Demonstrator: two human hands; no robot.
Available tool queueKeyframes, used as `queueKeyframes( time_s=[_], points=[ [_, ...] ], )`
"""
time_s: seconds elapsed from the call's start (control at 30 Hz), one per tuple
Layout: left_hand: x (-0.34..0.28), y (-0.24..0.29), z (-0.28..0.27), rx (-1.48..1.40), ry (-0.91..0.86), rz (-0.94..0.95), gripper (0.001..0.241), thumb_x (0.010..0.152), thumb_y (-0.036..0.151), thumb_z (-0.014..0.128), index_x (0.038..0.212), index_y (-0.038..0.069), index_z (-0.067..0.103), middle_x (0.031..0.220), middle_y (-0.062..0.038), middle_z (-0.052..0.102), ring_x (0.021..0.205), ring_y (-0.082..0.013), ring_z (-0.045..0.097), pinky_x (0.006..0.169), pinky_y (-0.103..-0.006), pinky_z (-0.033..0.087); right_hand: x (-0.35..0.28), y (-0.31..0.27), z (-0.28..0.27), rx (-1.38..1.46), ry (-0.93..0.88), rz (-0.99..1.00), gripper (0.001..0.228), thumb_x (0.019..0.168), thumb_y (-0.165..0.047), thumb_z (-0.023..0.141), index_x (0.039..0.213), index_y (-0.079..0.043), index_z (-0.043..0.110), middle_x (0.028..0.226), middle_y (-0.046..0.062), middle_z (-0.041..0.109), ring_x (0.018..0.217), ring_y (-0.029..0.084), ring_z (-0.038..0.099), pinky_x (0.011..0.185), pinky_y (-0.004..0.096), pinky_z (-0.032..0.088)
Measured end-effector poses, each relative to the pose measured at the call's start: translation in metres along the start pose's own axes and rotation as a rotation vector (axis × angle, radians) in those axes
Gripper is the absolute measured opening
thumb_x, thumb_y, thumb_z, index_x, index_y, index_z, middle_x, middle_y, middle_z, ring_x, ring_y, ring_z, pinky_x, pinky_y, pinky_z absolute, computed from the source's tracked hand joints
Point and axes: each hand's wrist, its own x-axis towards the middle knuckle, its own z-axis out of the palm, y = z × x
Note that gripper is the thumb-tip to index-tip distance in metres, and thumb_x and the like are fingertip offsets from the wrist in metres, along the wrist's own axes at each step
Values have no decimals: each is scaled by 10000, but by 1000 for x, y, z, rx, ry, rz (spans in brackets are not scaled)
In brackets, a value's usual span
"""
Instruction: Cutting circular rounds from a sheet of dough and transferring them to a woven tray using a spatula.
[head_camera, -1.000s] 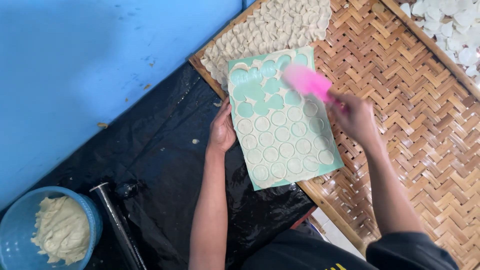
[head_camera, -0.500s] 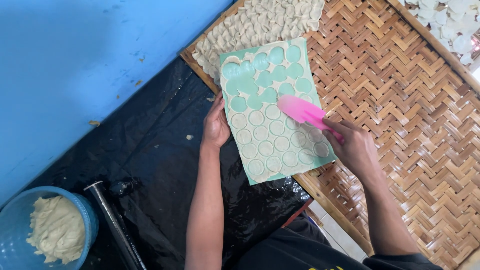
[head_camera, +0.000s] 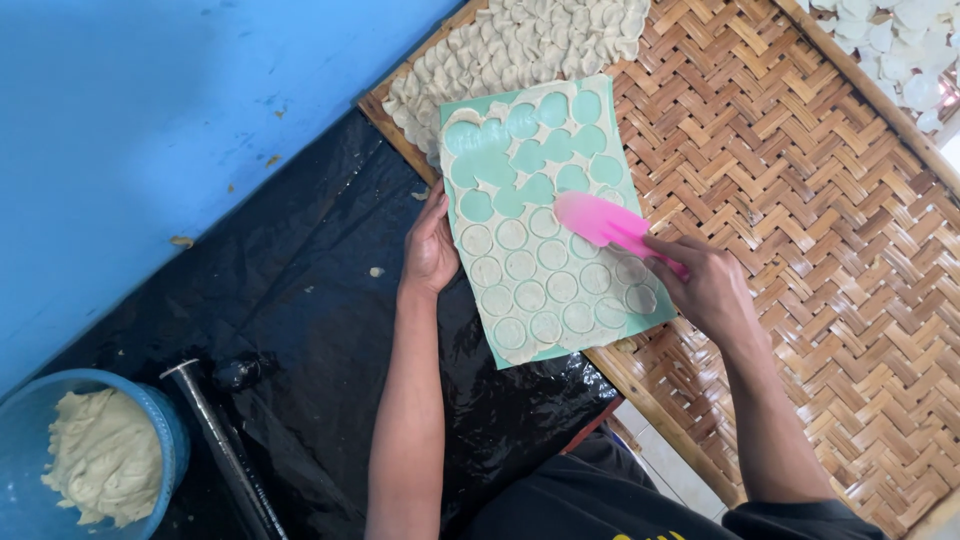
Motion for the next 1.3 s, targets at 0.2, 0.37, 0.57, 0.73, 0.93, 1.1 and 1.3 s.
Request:
queueKeyframes(
  time_s=[0.2,0.37,0.57,0.73,0.93,1.1,1.3],
  points=[
    [4,-2,-8,6,-3,3,504,1076,149,480,1555,11,406,1471,-112,564,1343,-219,550,1145,-382,431,6,11,7,174,-79,34,336,908,-207,741,1234,-126,749,967,90,748,633,205,691,647,374,552],
    [0,1,1,-6,-17,2,500,1075,149,473,1553,16,409,1478,-108,563,1353,-216,545,1147,-371,424,9,39,21,400,-176,162,330,925,-200,726,1232,-81,750,815,42,739,588,101,628,546,306,504],
    [0,0,2,5,-16,6,495,1078,148,469,1549,8,409,1478,-109,564,1356,-217,545,1148,-372,425,29,53,22,704,-206,264,380,951,-188,707,1307,-55,720,780,15,681,583,55,533,493,230,404],
    [0,1,3,26,-1,0,500,1077,157,470,1553,17,412,1463,-110,567,1343,-220,545,1136,-381,425,97,66,8,753,30,249,363,1023,-196,678,1346,-30,690,870,14,686,639,38,578,541,211,447],
    [2,-1,-1,50,21,20,505,1066,148,474,1548,11,414,1465,-100,572,1342,-213,558,1127,-364,448,225,108,2,673,235,94,380,1046,-133,639,1406,-12,642,958,58,734,667,60,632,544,218,487],
    [3,-1,-3,30,33,5,492,1064,147,478,1536,17,429,1443,-106,591,1323,-222,564,1121,-378,449,309,148,14,665,382,180,353,1033,-141,702,1357,-3,673,896,70,735,587,82,645,498,252,530],
    [5,-1,-5,20,13,-1,488,1067,152,480,1530,4,431,1441,-119,586,1329,-229,565,1126,-381,448,349,163,22,620,396,191,318,1009,-146,725,1290,0,716,870,60,755,607,93,689,502,265,531]
  ],
)
